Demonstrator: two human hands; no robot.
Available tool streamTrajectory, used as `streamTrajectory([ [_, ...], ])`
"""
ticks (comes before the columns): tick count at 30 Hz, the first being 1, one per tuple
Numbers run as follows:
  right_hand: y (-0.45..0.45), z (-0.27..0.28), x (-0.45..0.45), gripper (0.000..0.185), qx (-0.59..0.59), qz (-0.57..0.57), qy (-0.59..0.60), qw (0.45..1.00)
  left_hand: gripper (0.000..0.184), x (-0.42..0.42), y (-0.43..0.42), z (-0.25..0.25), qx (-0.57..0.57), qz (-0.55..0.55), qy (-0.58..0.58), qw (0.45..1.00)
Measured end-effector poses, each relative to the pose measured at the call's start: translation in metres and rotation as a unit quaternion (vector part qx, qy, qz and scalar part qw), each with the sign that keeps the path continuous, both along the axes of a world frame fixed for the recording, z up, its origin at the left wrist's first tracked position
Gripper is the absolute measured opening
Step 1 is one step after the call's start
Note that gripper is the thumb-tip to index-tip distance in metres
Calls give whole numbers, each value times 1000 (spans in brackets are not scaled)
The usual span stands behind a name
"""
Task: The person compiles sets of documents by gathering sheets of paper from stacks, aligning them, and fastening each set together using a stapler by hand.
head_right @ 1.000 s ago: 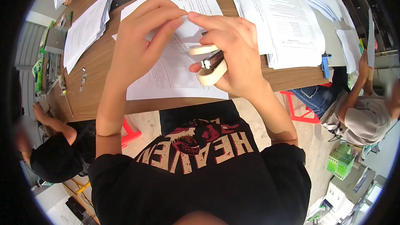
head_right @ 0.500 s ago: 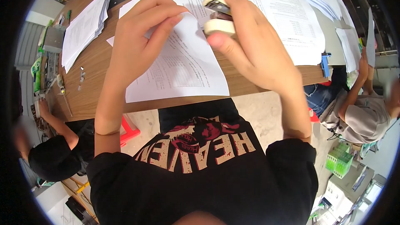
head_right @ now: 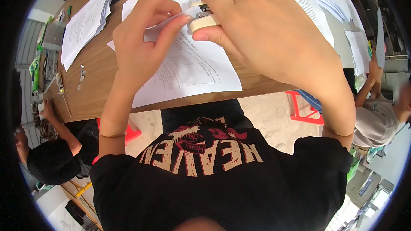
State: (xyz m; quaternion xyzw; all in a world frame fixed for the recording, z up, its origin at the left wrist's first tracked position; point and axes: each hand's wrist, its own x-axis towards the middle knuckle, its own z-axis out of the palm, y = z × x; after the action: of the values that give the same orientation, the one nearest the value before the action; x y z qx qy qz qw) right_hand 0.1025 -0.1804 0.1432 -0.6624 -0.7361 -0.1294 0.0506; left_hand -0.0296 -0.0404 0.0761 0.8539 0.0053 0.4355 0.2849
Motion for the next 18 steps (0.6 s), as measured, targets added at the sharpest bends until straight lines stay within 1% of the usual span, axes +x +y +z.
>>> streamTrajectory([
  [2, 2, 3, 0, 43, -4, 13, -10, 1000, 38, 0, 1, -1, 2, -10, -5, 1000],
  [4, 4, 5, -1, 42, -34, 24, 15, 999, 38, -1, 1, -1, 13, -31, -3, 999],
  [8, 5, 5, 2, 42, -42, 36, 22, 998, 38, 1, 0, -3, 32, -37, -17, 999],
  [14, 5, 5, 2, 41, -54, 36, -1, 998, 38, -2, 1, -3, 32, -49, -7, 998],
  [16, 5, 5, 0, 39, -43, 37, 24, 998, 38, -8, 1, 4, -67, -55, 78, 993],
  [17, 5, 4, 1, 39, -43, 37, 24, 998, 38, -11, 6, 4, -67, -55, 78, 993],
  [18, 5, 1, 3, 38, -31, 29, 23, 999, 32, -14, 14, 3, -23, -47, 107, 993],
])
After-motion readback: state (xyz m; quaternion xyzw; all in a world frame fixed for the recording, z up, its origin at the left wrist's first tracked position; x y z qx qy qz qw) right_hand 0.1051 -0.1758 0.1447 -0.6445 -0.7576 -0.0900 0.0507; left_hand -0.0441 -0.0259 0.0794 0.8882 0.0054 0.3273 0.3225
